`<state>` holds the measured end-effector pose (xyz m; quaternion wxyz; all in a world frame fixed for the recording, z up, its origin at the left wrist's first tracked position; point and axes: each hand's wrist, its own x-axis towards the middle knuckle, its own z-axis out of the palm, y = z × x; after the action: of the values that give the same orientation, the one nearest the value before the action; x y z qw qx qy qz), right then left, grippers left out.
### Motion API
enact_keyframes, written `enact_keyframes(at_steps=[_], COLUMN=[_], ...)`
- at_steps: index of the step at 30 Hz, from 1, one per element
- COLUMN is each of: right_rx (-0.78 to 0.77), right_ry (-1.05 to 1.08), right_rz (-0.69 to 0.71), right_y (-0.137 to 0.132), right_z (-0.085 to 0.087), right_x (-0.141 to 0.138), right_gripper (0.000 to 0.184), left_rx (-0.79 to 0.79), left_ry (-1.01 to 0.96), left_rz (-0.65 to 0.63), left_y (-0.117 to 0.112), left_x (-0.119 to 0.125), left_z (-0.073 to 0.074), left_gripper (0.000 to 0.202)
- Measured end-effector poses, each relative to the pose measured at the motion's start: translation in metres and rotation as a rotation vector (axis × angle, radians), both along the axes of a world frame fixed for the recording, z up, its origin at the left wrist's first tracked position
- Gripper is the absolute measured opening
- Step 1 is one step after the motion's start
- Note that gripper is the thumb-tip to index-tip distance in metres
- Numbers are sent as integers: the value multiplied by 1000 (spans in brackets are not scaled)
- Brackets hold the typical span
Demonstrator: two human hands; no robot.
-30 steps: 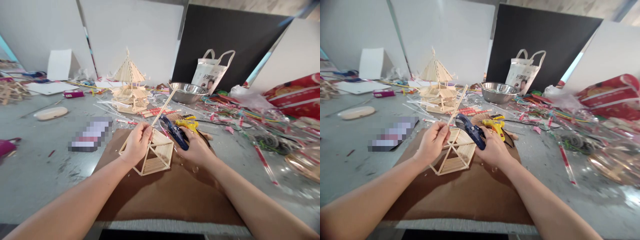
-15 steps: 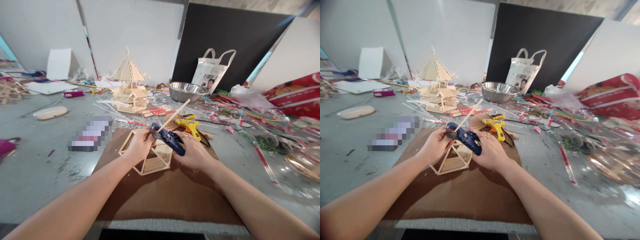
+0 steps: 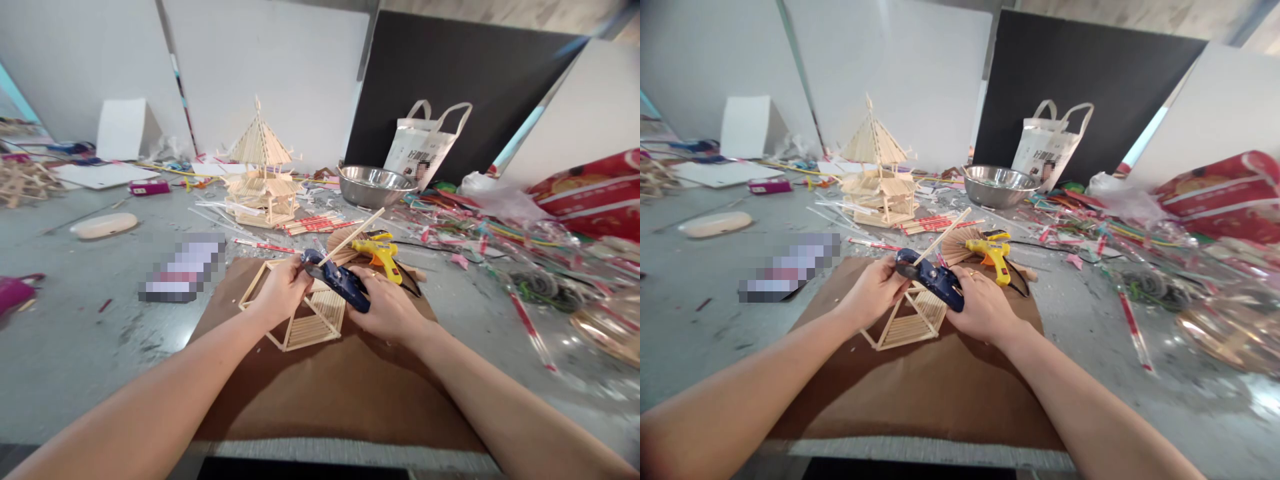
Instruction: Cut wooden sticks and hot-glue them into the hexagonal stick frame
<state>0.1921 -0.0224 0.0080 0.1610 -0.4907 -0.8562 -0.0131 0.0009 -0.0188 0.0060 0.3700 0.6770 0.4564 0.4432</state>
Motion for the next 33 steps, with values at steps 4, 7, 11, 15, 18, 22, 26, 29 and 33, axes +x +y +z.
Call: enact_keyframes(at_steps=[4, 7, 11, 15, 18, 22, 26, 29, 33], right_rx=[-17, -28, -42, -48, -50, -31, -31, -34, -40], right_ry=[8, 11, 4, -39, -60, -60, -56, -57, -62], right_rz=[-2, 0, 1, -15, -14, -11, -12, -12, -31], right_y=[0, 0, 1, 2, 1, 1, 1, 2, 2], right_z=[-1, -1, -3, -4, -4, -4, -4, -5, -6], right_x=[0, 0, -1, -1, -2, -3, -2, -2, -2], right_gripper=[56, 56, 54, 56, 57, 57, 57, 58, 58], left_rx=[-33, -66, -60, -56, -72, -72, -88, -88, -76], left_ry=[-91, -135, -93, -66, -66, -76, -131, -159, -172], left_rz=[-25, -34, -56, -64, -67, -78, -91, -93, -102], left_y=[0, -1, -1, -2, -3, -3, -3, -2, -1], left_x=[2, 3, 3, 2, 2, 3, 3, 3, 3], left_z=[0, 1, 2, 3, 4, 4, 2, 0, -1], left_gripper=[18, 22, 30, 35, 36, 36, 36, 35, 33])
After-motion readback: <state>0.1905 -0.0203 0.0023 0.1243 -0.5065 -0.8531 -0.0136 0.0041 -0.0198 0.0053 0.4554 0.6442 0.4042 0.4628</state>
